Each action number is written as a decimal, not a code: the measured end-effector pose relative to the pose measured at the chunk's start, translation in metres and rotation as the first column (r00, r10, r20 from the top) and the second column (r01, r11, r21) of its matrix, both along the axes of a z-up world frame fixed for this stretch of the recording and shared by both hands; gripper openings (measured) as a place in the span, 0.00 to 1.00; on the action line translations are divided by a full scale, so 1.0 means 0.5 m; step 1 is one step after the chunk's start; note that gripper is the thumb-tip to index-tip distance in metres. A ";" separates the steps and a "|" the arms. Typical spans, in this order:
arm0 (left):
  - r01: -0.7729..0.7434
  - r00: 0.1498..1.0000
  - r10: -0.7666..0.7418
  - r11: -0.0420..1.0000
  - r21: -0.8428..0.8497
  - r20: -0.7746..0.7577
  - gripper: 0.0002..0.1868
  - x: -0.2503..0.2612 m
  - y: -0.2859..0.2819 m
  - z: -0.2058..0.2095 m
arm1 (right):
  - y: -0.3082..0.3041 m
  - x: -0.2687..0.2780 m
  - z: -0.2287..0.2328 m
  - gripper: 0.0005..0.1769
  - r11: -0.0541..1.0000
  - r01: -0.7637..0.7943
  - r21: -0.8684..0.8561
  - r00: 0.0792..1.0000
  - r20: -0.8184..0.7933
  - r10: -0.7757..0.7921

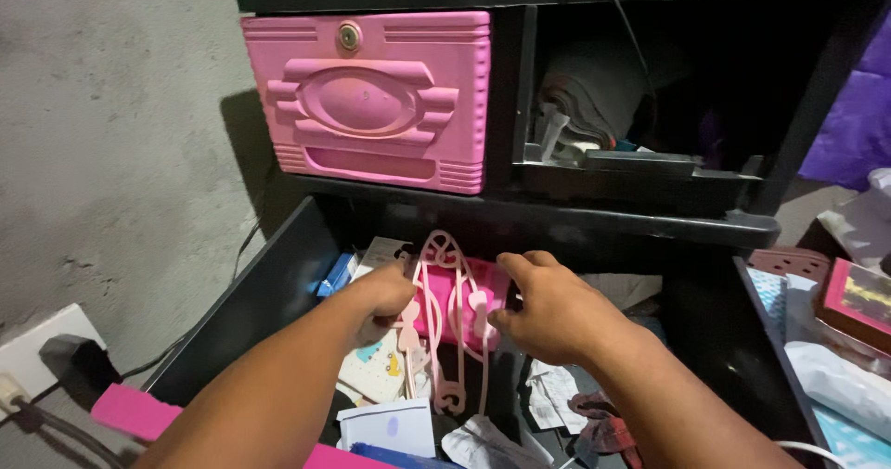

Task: The person opens a drawer and sorts through various items, including a book, a pink hanger, a pink pouch, and a patterned cloth. They place the book and hanger on a nearby surface, then open the pouch to remove and reinsert small items before folding the cloth.

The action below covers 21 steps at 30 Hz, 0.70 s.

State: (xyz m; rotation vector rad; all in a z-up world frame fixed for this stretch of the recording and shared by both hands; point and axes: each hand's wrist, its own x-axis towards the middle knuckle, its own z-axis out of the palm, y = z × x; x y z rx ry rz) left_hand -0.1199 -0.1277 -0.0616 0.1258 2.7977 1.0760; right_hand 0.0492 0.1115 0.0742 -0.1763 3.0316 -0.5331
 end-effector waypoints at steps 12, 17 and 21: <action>-0.128 0.962 0.056 0.957 0.261 0.268 0.08 0.024 0.033 0.031 | 0.019 -0.012 -0.012 0.35 1.000 0.029 -0.008 0.999 -0.029 -0.029; 0.018 0.991 -0.028 0.997 -0.079 -0.132 0.19 0.047 0.068 0.082 | 0.027 -0.017 -0.019 0.32 0.998 0.057 -0.018 0.998 -0.003 -0.057; -0.301 0.923 0.155 0.861 -0.409 -0.353 0.25 0.080 0.061 0.134 | 0.030 -0.018 -0.020 0.38 0.999 0.034 -0.005 0.998 -0.046 -0.035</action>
